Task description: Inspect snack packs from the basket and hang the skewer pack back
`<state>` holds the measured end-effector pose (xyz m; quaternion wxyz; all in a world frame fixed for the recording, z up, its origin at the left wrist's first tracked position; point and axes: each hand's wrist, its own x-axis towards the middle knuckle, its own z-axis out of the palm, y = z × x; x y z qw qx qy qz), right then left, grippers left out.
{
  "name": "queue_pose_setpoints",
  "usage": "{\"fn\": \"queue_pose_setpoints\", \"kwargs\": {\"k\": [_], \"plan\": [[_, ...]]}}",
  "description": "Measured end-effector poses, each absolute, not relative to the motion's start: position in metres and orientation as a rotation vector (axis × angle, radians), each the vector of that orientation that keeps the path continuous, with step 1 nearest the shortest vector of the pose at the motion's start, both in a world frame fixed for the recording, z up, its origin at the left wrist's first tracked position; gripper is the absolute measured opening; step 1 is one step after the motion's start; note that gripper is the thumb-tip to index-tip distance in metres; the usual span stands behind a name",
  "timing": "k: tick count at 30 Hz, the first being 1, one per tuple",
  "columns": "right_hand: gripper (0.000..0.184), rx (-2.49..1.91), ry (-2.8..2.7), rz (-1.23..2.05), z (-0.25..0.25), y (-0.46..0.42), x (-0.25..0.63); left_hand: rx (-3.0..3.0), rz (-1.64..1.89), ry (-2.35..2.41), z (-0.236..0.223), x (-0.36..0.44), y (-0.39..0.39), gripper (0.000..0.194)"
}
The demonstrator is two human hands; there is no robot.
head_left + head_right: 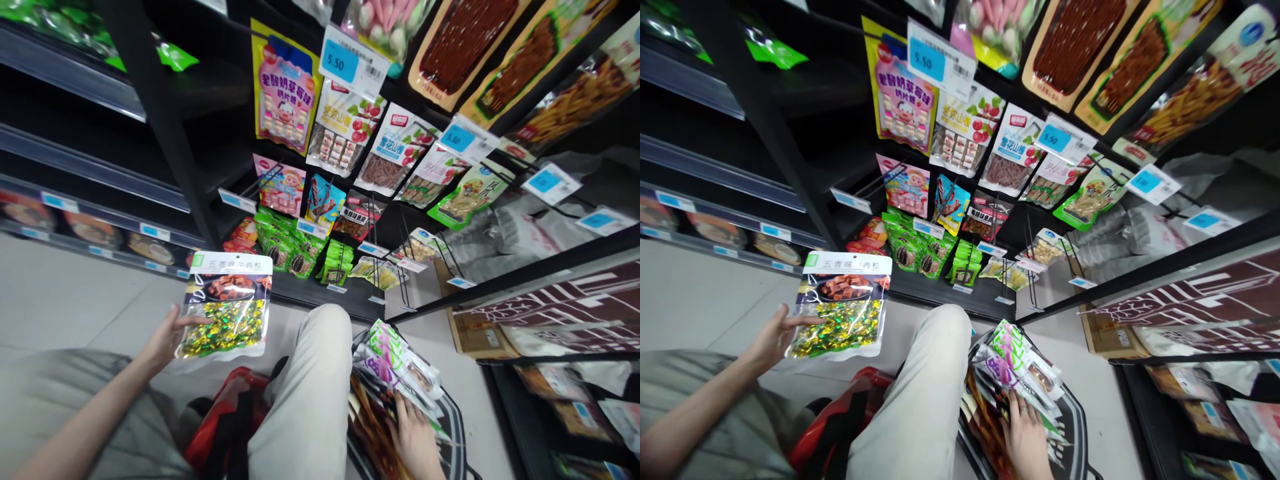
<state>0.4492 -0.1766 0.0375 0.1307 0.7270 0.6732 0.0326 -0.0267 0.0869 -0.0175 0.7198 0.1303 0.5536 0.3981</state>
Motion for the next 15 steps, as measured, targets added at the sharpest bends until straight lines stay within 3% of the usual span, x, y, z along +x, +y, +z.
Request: {"fn": "queue_pose_setpoints", "kwargs": {"k": [8, 15], "plan": [[0.042, 2.197, 1.869, 0.184, 0.032, -0.175, 0.441, 0.387, 0.864, 1.179, -0.032, -0.032, 0.088, 0.056], [0.074, 2.245, 1.885, 0.043, 0.065, -0.149, 0.452, 0.678, 0.913, 1.273, -0.028, -0.026, 0.087, 0.047]]}}
